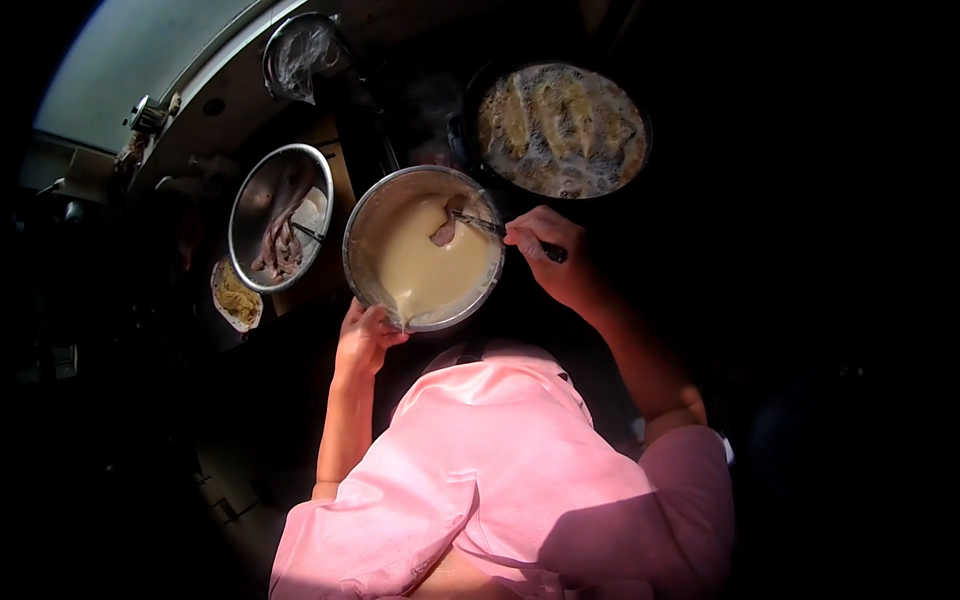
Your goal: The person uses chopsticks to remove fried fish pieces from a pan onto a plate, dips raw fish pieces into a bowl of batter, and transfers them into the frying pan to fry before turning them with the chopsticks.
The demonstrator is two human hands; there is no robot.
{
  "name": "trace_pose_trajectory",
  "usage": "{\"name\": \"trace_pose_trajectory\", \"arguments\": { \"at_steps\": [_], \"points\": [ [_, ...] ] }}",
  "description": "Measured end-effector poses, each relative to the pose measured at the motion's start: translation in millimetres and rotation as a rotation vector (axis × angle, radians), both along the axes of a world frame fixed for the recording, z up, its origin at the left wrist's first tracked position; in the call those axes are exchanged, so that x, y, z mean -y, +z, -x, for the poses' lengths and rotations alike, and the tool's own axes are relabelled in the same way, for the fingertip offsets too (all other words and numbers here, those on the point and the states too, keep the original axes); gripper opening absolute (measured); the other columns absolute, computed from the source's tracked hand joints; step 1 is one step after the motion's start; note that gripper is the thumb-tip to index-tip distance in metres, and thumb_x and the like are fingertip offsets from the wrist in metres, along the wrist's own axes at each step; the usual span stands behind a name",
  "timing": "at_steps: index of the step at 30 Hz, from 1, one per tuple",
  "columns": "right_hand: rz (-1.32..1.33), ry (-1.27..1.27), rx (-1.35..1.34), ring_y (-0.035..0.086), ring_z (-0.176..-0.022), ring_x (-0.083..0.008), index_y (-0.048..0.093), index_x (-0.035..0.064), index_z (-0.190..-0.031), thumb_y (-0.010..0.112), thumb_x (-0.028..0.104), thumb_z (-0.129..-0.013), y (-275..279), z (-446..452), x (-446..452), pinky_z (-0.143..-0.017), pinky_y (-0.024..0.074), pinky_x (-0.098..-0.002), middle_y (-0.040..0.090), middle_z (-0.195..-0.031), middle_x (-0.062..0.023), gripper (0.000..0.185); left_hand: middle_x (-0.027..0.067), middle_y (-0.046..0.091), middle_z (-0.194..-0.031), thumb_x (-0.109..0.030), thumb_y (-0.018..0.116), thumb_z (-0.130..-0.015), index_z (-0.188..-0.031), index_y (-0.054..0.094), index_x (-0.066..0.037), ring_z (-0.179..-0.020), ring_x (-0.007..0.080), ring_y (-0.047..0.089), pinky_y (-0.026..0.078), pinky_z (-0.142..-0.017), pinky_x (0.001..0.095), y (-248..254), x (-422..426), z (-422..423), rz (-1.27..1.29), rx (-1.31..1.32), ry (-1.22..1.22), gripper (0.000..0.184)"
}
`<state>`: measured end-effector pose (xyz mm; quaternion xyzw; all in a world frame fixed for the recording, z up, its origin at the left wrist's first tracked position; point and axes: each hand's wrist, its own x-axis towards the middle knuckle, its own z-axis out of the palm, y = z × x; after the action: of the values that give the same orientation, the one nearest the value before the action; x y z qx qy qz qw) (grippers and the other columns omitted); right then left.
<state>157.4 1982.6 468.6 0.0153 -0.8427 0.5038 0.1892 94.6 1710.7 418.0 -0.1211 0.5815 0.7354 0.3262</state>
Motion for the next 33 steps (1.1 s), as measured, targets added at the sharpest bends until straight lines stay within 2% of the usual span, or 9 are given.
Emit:
{"name": "trace_pose_trajectory", "arguments": {
  "at_steps": [4,6,9,24,28,33],
  "points": [
    [0.017,0.006,-0.016,0.056,-0.074,-0.0169,0.059,-0.0019,-0.077,0.052,0.006,-0.081,-5.5,-1.8,-5.0,-0.066,0.0440,-0.0251,0.059,-0.083,-0.0103,0.011,0.0117,0.058,-0.075,-0.004,0.040,-0.079,-0.107,0.039,0.000,-0.053,0.0162,0.058,0.051,-0.045,0.0227,-0.5,-5.7,-5.5,0.010,0.000,-0.001,0.029],
    [0.136,-0.017,0.015,0.057,-0.073,-0.0179,0.058,-0.0022,-0.075,0.053,0.005,-0.080,-1.7,-5.1,-6.1,-0.065,0.0438,-0.0253,0.059,-0.080,-0.0107,0.011,0.0111,0.057,-0.074,-0.004,0.041,-0.078,-0.107,0.039,0.001,-0.052,0.0157,0.057,0.050,-0.045,0.0225,0.6,-9.0,-7.8,0.015,-0.001,0.003,0.029],
    [0.013,0.069,-0.023,0.056,-0.071,-0.0189,0.058,-0.0024,-0.075,0.052,0.003,-0.079,8.7,-13.6,-3.8,-0.065,0.0436,-0.0252,0.058,-0.078,-0.0112,0.009,0.0097,0.055,-0.070,-0.004,0.040,-0.078,-0.106,0.039,0.001,-0.050,0.0151,0.055,0.050,-0.045,0.0232,3.9,-13.7,-10.9,0.013,0.008,0.009,0.029],
    [0.027,0.082,0.026,0.056,-0.069,-0.0164,0.056,-0.0035,-0.077,0.050,0.001,-0.079,8.5,-42.2,-26.8,-0.063,0.0437,-0.0243,0.057,-0.079,-0.0100,0.008,0.0112,0.055,-0.075,-0.005,0.041,-0.079,-0.107,0.038,0.001,-0.053,0.0168,0.056,0.052,-0.047,0.0256,1.2,-48.3,-31.2,-0.002,-0.018,0.004,0.029],
    [0.122,-0.036,-0.056,0.056,-0.068,-0.0155,0.056,-0.0040,-0.081,0.050,0.001,-0.080,5.0,-41.1,-36.2,-0.063,0.0440,-0.0234,0.056,-0.080,-0.0098,0.008,0.0109,0.055,-0.074,-0.006,0.042,-0.080,-0.106,0.038,0.002,-0.053,0.0169,0.056,0.052,-0.048,0.0262,7.6,-53.8,-32.1,-0.004,-0.009,-0.014,0.028],
    [0.026,-0.119,-0.038,0.057,-0.068,-0.0150,0.057,-0.0043,-0.084,0.051,0.002,-0.080,-3.6,-35.7,-39.1,-0.062,0.0443,-0.0235,0.056,-0.079,-0.0096,0.010,0.0108,0.055,-0.074,-0.006,0.041,-0.080,-0.106,0.038,0.001,-0.052,0.0165,0.056,0.052,-0.048,0.0267,4.7,-57.1,-19.5,-0.023,-0.010,-0.069,0.027]
  ]
}}
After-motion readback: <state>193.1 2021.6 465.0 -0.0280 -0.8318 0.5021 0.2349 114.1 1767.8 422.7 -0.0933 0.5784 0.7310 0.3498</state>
